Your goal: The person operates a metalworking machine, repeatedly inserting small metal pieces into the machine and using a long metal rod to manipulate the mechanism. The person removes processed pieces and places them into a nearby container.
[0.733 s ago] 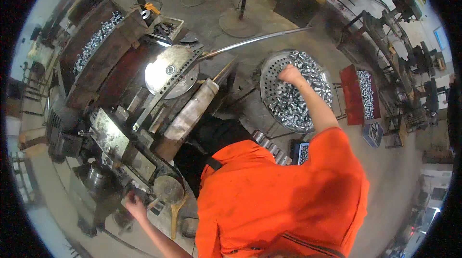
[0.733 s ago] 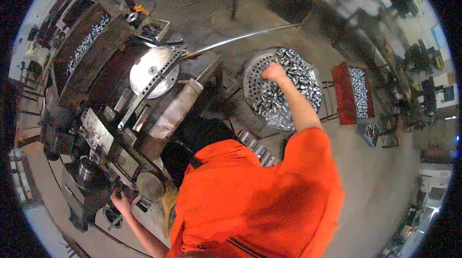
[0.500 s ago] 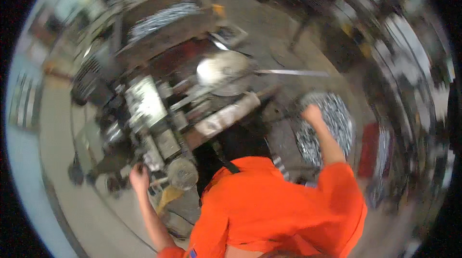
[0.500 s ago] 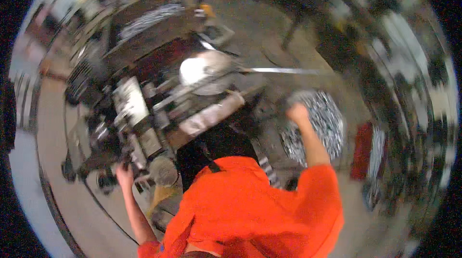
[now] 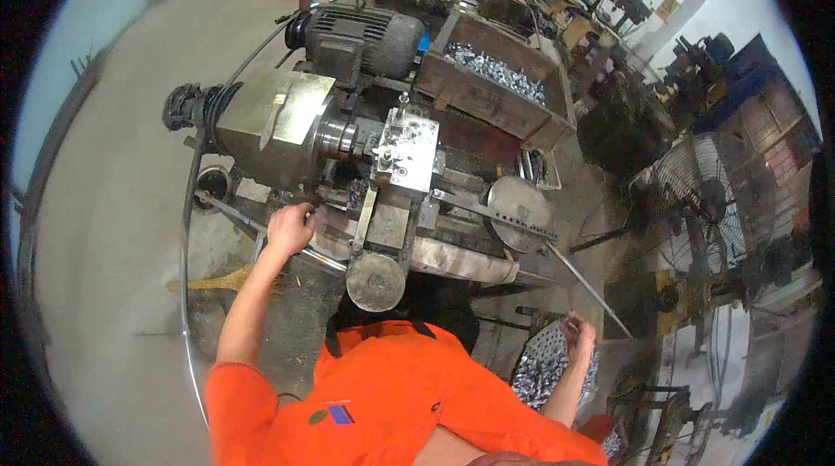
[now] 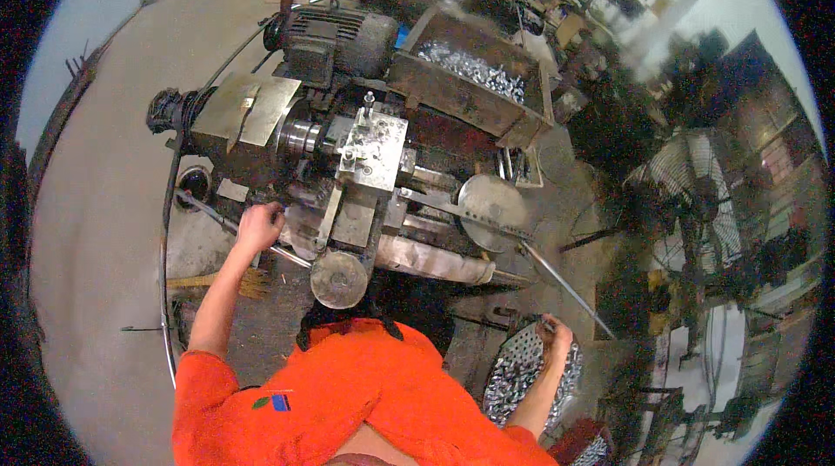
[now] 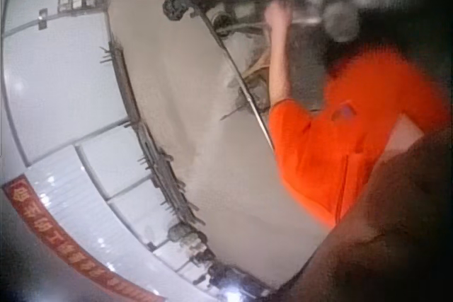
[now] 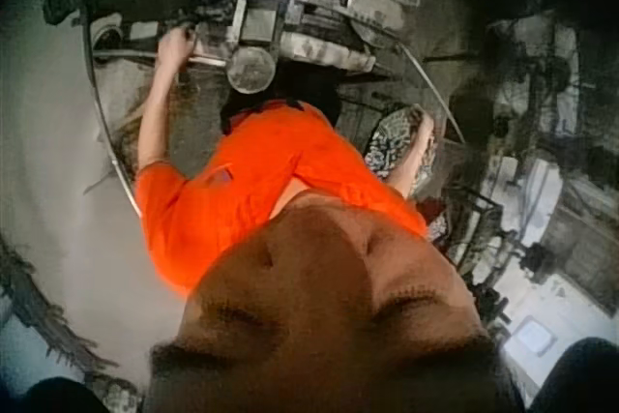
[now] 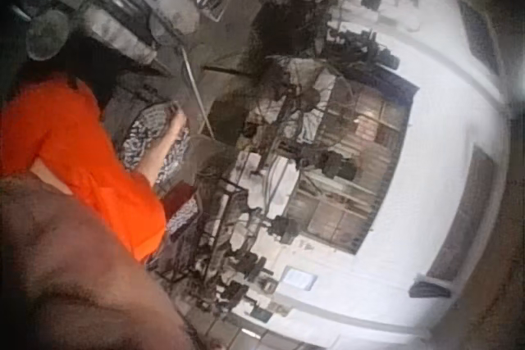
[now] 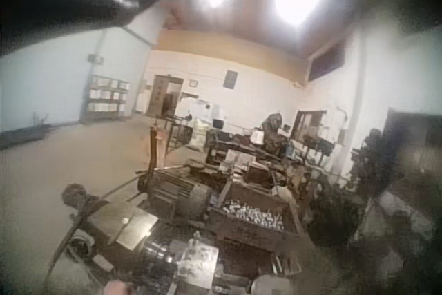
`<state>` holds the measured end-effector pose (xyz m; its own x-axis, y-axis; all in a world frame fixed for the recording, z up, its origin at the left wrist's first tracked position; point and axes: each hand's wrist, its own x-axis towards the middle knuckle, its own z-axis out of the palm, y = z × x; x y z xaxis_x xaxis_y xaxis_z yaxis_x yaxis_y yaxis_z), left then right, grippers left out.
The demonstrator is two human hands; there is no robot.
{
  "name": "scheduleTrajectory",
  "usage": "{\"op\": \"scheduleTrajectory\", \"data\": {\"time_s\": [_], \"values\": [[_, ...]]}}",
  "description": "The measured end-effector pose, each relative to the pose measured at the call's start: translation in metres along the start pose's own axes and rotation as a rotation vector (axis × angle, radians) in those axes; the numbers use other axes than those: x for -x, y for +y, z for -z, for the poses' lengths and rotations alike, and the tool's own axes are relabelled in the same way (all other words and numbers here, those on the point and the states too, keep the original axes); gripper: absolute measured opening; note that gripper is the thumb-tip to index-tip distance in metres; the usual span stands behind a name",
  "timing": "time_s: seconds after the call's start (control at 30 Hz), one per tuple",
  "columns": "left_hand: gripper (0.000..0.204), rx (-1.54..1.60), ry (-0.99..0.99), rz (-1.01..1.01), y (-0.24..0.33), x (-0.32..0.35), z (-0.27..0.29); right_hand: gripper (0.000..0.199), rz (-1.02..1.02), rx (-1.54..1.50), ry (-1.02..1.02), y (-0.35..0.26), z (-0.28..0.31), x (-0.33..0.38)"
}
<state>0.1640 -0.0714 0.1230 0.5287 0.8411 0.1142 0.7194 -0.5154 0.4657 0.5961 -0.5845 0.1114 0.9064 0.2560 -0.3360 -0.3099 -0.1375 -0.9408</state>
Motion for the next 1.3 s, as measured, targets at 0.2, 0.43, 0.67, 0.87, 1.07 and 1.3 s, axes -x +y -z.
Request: {"op": "scheduleTrajectory", "data": {"time_s": [0.2, 0.43, 0.67, 0.87, 1.07, 1.3], "values": [[0.021, 0.082, -0.098, -0.153, -0.009, -0.01, 0.013, 0.015, 0.368, 0.154, -0.441, -0.086, -0.187, 0.006], [0.023, -0.172, 0.163, -0.083, -0.021, 0.052, 0.148, 0.035, 1.237, 0.573, -1.05, -0.15, -0.429, 0.066], [0.026, -0.332, 0.13, 0.403, -0.087, 0.176, 0.195, 0.03, 1.28, 1.241, -1.07, -0.124, -0.545, 0.069], [0.033, -0.072, 0.193, 0.628, -0.089, 0.218, 0.132, 0.027, 1.035, 1.122, -1.068, -0.124, -0.556, 0.082], [0.032, -0.118, 0.247, 0.596, -0.112, 0.202, 0.12, 0.022, 0.962, 0.968, -0.959, -0.133, -0.569, 0.086], [0.019, -0.535, 0.147, 0.644, -0.151, 0.194, 0.13, 0.028, 0.906, 0.839, -0.911, -0.126, -0.569, 0.082]]}}
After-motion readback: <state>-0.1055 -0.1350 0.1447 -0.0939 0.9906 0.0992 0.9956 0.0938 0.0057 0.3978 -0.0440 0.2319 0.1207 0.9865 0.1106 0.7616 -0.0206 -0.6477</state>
